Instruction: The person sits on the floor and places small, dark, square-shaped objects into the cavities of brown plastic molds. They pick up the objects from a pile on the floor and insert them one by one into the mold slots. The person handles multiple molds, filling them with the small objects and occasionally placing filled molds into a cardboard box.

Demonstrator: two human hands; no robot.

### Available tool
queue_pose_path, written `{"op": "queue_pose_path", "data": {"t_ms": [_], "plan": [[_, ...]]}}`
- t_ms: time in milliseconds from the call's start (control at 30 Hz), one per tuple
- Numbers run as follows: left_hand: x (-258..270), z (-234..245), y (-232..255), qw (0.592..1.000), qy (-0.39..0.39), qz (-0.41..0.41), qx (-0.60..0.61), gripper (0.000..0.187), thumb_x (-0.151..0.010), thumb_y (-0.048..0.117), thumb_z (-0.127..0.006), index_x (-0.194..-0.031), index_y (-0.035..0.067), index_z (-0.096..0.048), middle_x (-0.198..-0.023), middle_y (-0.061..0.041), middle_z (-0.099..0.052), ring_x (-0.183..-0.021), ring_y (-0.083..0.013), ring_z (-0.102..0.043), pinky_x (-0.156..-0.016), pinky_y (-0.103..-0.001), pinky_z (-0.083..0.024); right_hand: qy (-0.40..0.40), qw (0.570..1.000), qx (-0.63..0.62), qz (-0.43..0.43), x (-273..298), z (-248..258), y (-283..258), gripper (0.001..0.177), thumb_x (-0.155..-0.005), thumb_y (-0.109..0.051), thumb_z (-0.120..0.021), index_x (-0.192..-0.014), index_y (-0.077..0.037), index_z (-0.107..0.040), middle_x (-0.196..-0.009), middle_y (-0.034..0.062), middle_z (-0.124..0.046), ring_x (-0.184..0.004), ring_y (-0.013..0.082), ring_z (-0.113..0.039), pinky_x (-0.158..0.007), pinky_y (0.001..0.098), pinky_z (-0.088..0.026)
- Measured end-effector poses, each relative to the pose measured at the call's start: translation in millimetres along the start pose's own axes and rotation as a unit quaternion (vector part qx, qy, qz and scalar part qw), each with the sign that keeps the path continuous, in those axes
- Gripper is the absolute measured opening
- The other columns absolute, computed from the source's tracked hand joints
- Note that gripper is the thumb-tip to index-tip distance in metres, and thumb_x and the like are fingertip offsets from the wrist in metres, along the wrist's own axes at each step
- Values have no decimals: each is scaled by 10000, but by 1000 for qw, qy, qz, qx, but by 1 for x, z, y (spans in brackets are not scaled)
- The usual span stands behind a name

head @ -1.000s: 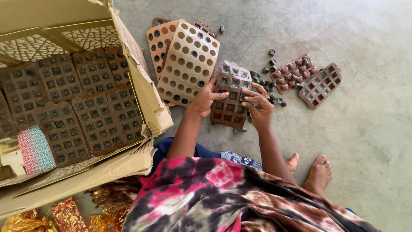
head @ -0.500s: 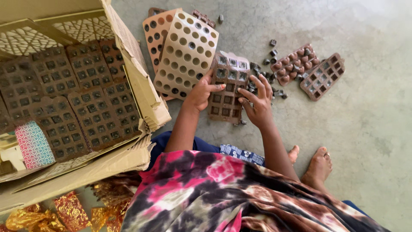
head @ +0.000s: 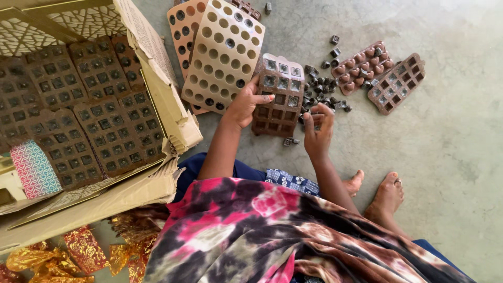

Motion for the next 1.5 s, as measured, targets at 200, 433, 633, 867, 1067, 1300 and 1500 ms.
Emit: {"op": "queue_pose_path", "data": {"t_ms": [200,433,633,867,1067,1300,1500], "plan": [[3,1,8,1000,10,-17,-1,721,-861,-106,-661,-1532,32,-435,-1382,-77,-616,-1264,-189,-573,-1108,-338,-440,-191,906,378,12,25,-50,46,315,-887,-294,-726,-1120,-85,-695,-1023,109,-720,-947,310,-701,-777,438,-570],[1,-6,3,1000,-24,-19,4,723,-863,-113,-664,-1534,23,-429,-1326,-101,-643,-1213,-200,-611,-1084,-355,-471,-197,893,403,43,27,-64,40,198,-821,-281,-767,-888,-96,-748,-1038,125,-707,-996,325,-672,-843,435,-554],[1,-3,2,1000,4,10,28,722,-846,-116,-632,-1525,16,-422,-1320,-118,-640,-1200,-210,-618,-1061,-363,-485,52,962,245,108,-10,22,-49,155,-956,-159,-755,-1017,-25,-705,-1078,130,-705,-1014,306,-651,-900,415,-514],[4,-12,3,1000,-12,0,19,737,-842,-126,-632,-1534,3,-412,-1330,-132,-635,-1196,-218,-620,-1048,-357,-500,28,970,118,210,-4,2,-133,154,-896,-137,-828,-965,-49,-722,-1144,90,-747,-1140,275,-630,-1022,425,-477],[4,-16,5,1000,-24,-7,8,808,-830,-133,-629,-1578,21,-365,-1354,-129,-629,-1204,-195,-622,-1040,-335,-505,17,932,232,277,1,-28,-153,151,-888,-128,-819,-1021,-73,-773,-1210,40,-756,-1160,282,-623,-1027,413,-427],[2,-20,-6,998,-49,16,32,850,-846,-128,-620,-1619,31,-304,-1371,-125,-620,-1202,-189,-622,-1034,-335,-509,-6,937,214,277,-2,-29,-139,146,-903,-142,-809,-1039,-101,-773,-1237,15,-762,-1215,253,-628,-1067,407,-420],[-1,-8,-4,1000,-10,14,6,873,-833,-118,-650,-1613,38,-291,-1361,-131,-624,-1209,-206,-624,-1023,-355,-518,-37,904,320,283,-1,-48,-133,192,-922,-209,-775,-1077,-100,-803,-1413,95,-630,-1359,344,-488,-1113,488,-360]]}}
Point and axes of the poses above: each hand's wrist, its own x-axis away from the middle knuckle, its own z-axis out of the back of the hand, y = z × x, the point moved 10 cm from there along -x, towards the middle knuckle
